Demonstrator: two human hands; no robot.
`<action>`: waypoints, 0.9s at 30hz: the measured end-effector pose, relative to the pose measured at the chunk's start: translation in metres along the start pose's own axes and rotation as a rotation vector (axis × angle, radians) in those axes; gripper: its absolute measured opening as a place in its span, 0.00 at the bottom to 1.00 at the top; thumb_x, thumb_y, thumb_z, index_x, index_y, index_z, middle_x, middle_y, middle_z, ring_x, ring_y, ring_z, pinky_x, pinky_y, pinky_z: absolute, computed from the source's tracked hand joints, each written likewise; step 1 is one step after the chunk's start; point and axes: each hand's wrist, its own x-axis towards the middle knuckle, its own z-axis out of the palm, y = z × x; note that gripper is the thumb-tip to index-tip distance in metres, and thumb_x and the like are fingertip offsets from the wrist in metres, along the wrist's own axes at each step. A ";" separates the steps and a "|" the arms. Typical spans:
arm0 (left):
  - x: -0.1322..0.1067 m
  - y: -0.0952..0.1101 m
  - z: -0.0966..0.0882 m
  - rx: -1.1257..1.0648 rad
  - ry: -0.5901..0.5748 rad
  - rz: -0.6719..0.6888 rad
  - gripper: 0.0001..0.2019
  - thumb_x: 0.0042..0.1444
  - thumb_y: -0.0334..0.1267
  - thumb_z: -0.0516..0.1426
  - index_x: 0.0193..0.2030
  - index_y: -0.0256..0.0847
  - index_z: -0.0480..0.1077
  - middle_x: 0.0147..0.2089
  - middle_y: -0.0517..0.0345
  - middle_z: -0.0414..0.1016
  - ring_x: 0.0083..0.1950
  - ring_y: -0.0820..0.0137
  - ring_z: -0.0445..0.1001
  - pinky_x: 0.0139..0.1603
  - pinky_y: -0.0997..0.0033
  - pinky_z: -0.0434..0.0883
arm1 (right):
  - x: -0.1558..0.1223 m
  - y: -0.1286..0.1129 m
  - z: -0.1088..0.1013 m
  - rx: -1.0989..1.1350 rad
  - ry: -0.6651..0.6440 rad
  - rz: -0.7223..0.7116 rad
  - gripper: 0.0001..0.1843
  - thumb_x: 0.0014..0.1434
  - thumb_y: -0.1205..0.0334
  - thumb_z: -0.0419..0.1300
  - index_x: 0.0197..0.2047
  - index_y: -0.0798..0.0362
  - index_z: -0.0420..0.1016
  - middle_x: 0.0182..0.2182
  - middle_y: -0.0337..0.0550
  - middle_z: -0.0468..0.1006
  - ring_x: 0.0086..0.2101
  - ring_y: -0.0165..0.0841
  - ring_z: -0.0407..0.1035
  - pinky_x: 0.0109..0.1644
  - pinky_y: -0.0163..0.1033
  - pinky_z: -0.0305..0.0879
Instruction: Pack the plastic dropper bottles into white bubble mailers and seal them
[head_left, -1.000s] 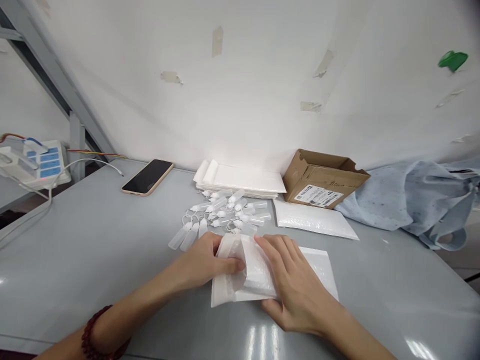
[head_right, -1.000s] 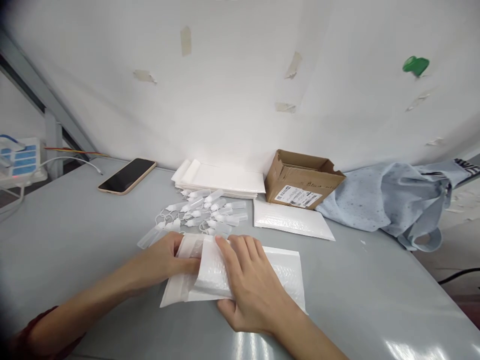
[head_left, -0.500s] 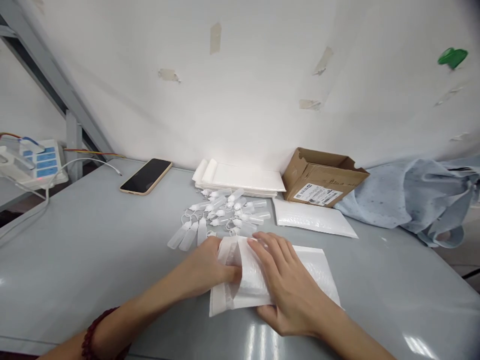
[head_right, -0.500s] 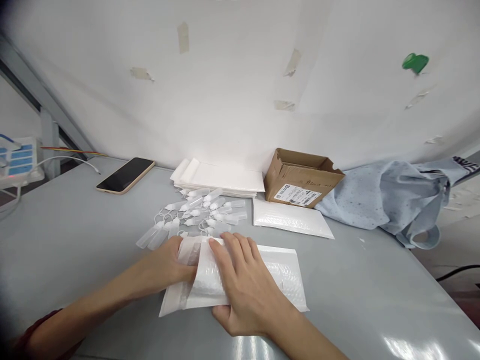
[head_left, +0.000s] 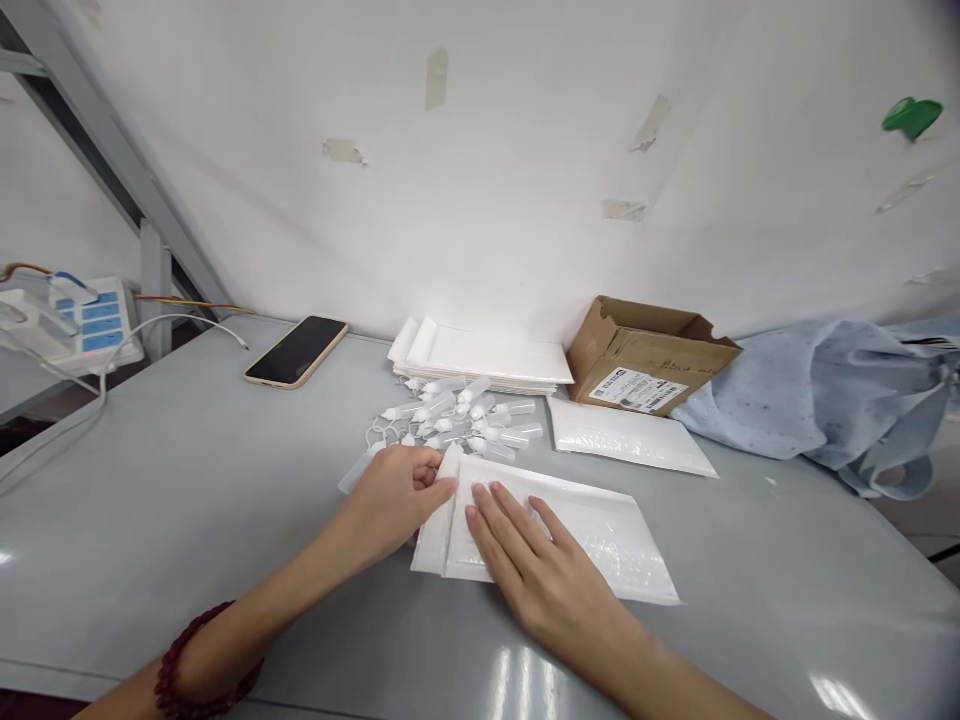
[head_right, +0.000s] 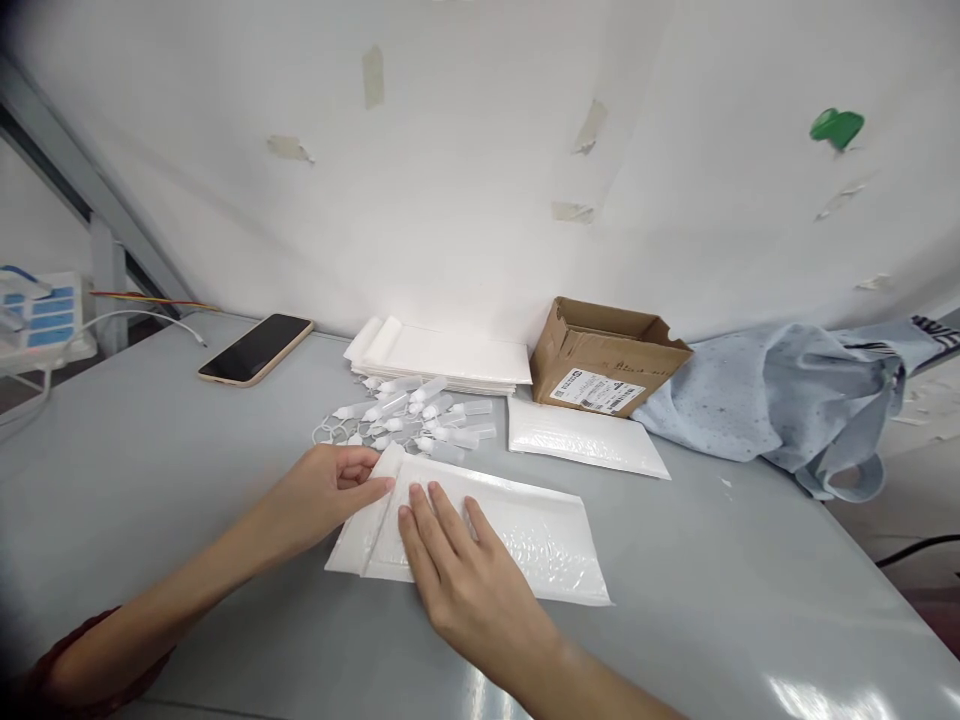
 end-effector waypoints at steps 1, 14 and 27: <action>-0.001 0.000 0.000 -0.010 0.001 -0.003 0.09 0.51 0.41 0.54 0.29 0.38 0.70 0.23 0.61 0.71 0.24 0.70 0.70 0.23 0.75 0.64 | 0.000 0.000 0.000 0.002 0.006 -0.001 0.23 0.64 0.76 0.42 0.58 0.67 0.66 0.58 0.59 0.68 0.56 0.49 0.64 0.48 0.50 0.72; -0.008 0.002 0.004 0.083 -0.147 0.291 0.13 0.59 0.33 0.48 0.36 0.38 0.74 0.35 0.57 0.74 0.32 0.72 0.73 0.33 0.75 0.70 | -0.001 0.003 -0.001 0.023 0.132 0.068 0.17 0.62 0.76 0.46 0.44 0.66 0.75 0.46 0.58 0.78 0.49 0.47 0.72 0.44 0.49 0.70; -0.003 -0.011 0.029 0.621 0.336 1.336 0.11 0.60 0.22 0.50 0.48 0.31 0.65 0.40 0.48 0.76 0.45 0.65 0.74 0.49 0.65 0.75 | -0.005 0.017 -0.033 0.128 0.394 0.089 0.18 0.59 0.76 0.43 0.42 0.65 0.73 0.33 0.58 0.80 0.37 0.42 0.74 0.34 0.43 0.67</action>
